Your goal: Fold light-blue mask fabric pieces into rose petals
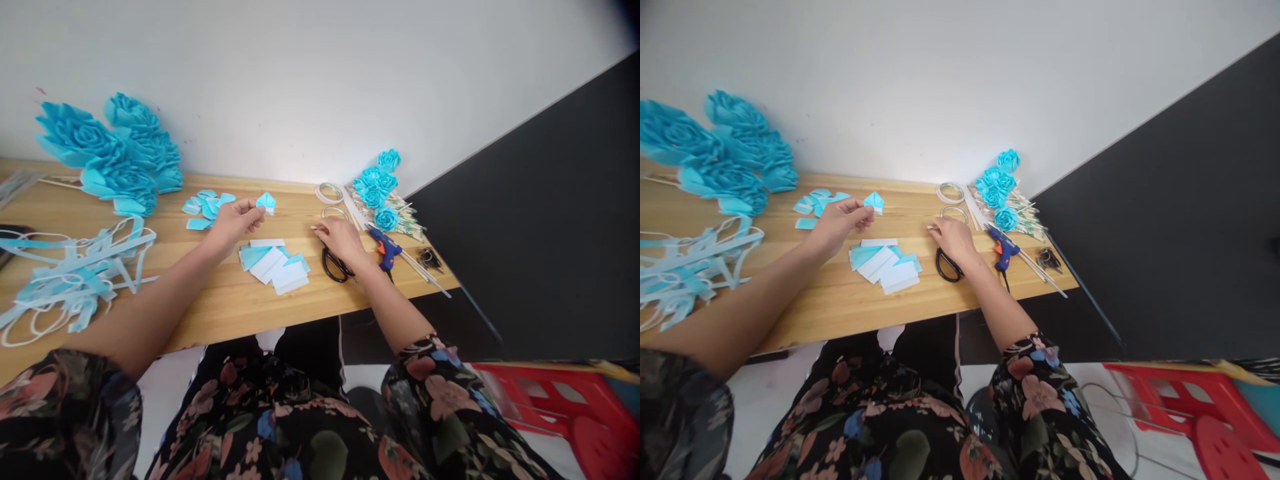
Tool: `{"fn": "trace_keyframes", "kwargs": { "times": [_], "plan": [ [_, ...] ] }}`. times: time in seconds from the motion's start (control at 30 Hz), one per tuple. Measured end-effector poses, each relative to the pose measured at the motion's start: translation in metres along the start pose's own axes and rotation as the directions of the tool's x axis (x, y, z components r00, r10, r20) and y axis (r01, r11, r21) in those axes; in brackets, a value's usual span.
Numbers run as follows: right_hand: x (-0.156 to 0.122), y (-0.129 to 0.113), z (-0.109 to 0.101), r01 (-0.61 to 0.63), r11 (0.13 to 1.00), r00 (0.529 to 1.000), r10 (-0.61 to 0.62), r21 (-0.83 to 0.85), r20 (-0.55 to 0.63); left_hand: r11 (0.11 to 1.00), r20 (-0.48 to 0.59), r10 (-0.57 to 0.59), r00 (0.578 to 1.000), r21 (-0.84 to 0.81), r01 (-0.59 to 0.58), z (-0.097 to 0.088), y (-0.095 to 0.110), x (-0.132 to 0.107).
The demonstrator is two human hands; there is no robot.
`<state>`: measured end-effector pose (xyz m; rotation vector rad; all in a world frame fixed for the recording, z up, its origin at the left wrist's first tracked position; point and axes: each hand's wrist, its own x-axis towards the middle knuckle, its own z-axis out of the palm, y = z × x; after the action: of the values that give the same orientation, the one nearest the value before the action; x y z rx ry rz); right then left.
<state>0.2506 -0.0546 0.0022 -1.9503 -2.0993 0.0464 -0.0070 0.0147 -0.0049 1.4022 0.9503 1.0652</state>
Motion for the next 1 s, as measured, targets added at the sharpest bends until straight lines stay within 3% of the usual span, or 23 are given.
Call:
{"fn": "trace_keyframes", "kwargs": {
  "times": [0.2,0.3,0.73,0.9,1.0],
  "plan": [
    [0.005,-0.013,0.008,-0.058,0.986,0.998,0.058,-0.159,-0.005,1.0,-0.006,-0.013,1.0,-0.017,0.013,0.0,0.003,0.0],
    [0.006,-0.013,0.014,-0.105,0.983,0.994,0.098,-0.15,-0.055,1.0,-0.008,-0.016,1.0,-0.016,0.016,0.0,0.005,-0.001],
    [0.01,0.012,0.032,-0.205,0.923,0.961,0.254,0.325,-0.114,1.0,0.02,-0.02,1.0,-0.006,0.02,0.002,0.007,-0.003],
    [0.011,0.014,0.036,-0.186,0.786,0.944,0.309,0.589,-0.113,0.999,0.03,-0.037,0.999,-0.01,0.037,0.003,0.008,-0.004],
    [0.009,0.001,0.026,-0.068,0.726,0.946,0.266,0.685,-0.188,0.999,0.05,-0.05,0.997,-0.018,0.051,0.003,0.008,-0.004]
  ]
}}
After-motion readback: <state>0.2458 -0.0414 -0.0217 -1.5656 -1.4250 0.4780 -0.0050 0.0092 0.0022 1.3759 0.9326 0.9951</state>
